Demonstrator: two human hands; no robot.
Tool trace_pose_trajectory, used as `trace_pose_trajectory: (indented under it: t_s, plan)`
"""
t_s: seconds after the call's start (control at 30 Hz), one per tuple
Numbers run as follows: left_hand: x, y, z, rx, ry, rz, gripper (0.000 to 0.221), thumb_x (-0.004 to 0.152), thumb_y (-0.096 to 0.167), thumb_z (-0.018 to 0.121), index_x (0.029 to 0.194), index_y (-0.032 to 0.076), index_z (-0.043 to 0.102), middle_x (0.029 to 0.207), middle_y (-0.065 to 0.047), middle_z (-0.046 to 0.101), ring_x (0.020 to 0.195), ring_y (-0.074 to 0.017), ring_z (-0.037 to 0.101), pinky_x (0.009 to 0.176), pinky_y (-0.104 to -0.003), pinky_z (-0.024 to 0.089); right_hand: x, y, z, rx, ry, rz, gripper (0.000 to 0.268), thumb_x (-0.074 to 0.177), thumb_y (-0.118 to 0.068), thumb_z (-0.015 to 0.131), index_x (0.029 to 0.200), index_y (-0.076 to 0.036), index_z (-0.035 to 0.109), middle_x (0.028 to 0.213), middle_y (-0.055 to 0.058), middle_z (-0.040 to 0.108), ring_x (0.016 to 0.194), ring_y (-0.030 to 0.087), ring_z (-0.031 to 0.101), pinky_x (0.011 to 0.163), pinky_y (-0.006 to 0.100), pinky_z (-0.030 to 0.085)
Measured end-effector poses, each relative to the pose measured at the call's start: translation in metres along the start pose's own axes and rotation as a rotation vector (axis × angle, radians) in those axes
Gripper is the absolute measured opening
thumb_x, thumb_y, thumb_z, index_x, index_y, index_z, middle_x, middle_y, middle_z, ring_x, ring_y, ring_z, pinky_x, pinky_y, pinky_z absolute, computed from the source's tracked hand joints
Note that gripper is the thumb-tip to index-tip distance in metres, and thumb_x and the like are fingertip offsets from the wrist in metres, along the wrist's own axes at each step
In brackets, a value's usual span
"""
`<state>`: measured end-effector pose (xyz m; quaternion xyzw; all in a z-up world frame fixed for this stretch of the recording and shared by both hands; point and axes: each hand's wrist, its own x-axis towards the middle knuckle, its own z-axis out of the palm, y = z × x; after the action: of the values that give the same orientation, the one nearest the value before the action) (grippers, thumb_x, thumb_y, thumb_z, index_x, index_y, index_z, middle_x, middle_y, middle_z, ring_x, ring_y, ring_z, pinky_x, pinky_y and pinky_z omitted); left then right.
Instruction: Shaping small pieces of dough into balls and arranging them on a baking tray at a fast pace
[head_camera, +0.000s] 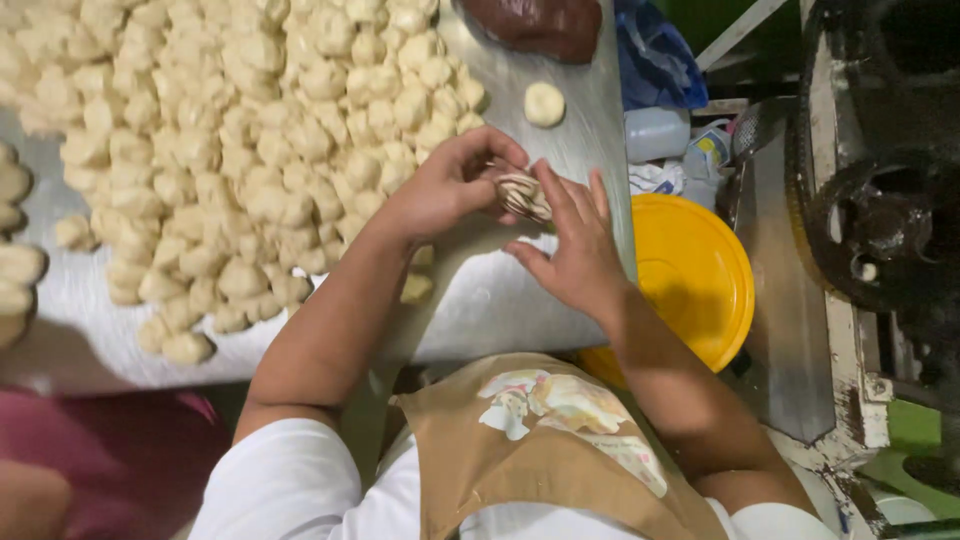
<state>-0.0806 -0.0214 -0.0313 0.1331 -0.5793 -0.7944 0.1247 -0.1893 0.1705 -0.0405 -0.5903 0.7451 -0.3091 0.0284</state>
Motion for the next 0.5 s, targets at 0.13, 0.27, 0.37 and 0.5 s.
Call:
trace_pose_trajectory:
  t_s: [0.13,0.27,0.37,0.5]
  plan:
    - [0.054,0.047,-0.012,-0.131,-0.213,0.03,0.037,0.089,0.011,0.063,0.124,0.003,0.056,0.107,-0.008,0.062,0.09,-0.018,0.068,0.07,-0.032,0.066,0.045,-0.006,-0.027,0.254,0.302,0.106,0.052,0.095,-0.009,0.074,0.141,0.005,0.054,0.122,0.021,0.062,0.113,0.037,0.062,0.107,0.052,0.042]
    - [0.128,0.034,-0.026,1.165,0.005,0.271,0.032,0.098,0.036,0.061,0.102,0.004,0.064,0.095,-0.023,0.063,0.09,-0.0457,0.062,0.082,-0.054,0.046,0.079,0.04,-0.05,-0.07,0.456,0.092,0.041,0.096,-0.006,0.075,0.133,0.005,0.059,0.118,0.021,0.066,0.105,0.039,0.064,0.096,0.045,0.05]
    - [0.146,0.036,0.005,1.641,-0.234,-0.344,0.045,0.106,0.041,0.048,0.129,0.008,0.069,0.138,-0.013,0.055,0.128,-0.0338,0.045,0.1,-0.052,0.047,0.09,0.099,-0.022,-0.058,0.294,0.2,0.043,0.093,-0.006,0.074,0.134,0.001,0.063,0.124,0.022,0.067,0.11,0.039,0.064,0.096,0.048,0.048]
    - [0.127,-0.015,-0.005,1.496,-0.043,-0.103,0.043,0.087,0.034,0.061,0.124,0.012,0.063,0.127,-0.02,0.06,0.122,-0.0431,0.048,0.094,-0.065,0.043,0.067,0.119,0.005,-0.186,-0.067,0.274,0.062,0.089,-0.031,0.076,0.143,-0.005,0.059,0.141,0.027,0.056,0.126,0.047,0.046,0.11,0.05,0.034]
